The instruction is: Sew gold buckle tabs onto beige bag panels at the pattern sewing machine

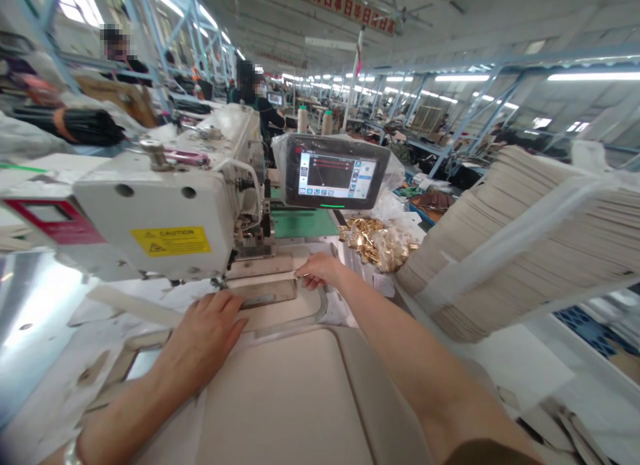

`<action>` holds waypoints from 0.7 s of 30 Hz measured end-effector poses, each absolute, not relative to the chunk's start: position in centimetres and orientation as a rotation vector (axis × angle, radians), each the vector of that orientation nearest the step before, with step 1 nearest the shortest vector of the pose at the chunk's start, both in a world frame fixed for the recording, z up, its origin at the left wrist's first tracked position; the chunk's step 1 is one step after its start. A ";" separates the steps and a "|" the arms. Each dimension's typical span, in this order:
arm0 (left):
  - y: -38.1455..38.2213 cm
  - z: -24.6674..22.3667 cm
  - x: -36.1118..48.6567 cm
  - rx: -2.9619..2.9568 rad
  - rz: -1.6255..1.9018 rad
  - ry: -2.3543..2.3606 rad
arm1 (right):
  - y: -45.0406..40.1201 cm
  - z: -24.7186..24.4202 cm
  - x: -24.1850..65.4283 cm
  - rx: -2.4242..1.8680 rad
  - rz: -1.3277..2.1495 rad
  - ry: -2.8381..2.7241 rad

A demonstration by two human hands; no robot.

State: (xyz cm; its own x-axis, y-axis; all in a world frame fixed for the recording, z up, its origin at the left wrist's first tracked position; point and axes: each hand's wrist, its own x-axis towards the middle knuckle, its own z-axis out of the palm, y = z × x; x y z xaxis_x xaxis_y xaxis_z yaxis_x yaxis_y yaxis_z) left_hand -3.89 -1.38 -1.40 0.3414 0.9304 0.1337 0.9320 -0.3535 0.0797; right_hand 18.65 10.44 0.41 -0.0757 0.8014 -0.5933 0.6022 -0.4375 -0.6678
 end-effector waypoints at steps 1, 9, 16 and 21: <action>-1.7 -1.2 -3.4 -2.615 -0.263 -1.782 | 10.4 0.4 18.6 -1.983 1.525 -1.548; -5.0 -1.1 -1.2 -3.116 -0.192 -1.643 | 10.2 -0.2 18.7 -1.965 1.441 -1.543; -5.0 0.0 -0.7 -3.140 -0.055 -1.556 | 8.4 -0.7 18.6 -1.863 1.202 -1.636; -5.7 1.2 0.2 -3.093 0.033 -1.497 | 6.9 3.7 21.8 -1.805 0.534 -1.896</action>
State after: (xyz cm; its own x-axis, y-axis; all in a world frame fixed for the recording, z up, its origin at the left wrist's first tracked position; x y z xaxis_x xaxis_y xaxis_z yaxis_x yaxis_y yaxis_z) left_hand 0.17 -5.68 1.22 0.6286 0.7644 -0.1432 0.7699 -0.5857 0.2533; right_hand 21.79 6.94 3.69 -0.0283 0.9974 0.0657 0.8167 0.0610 -0.5738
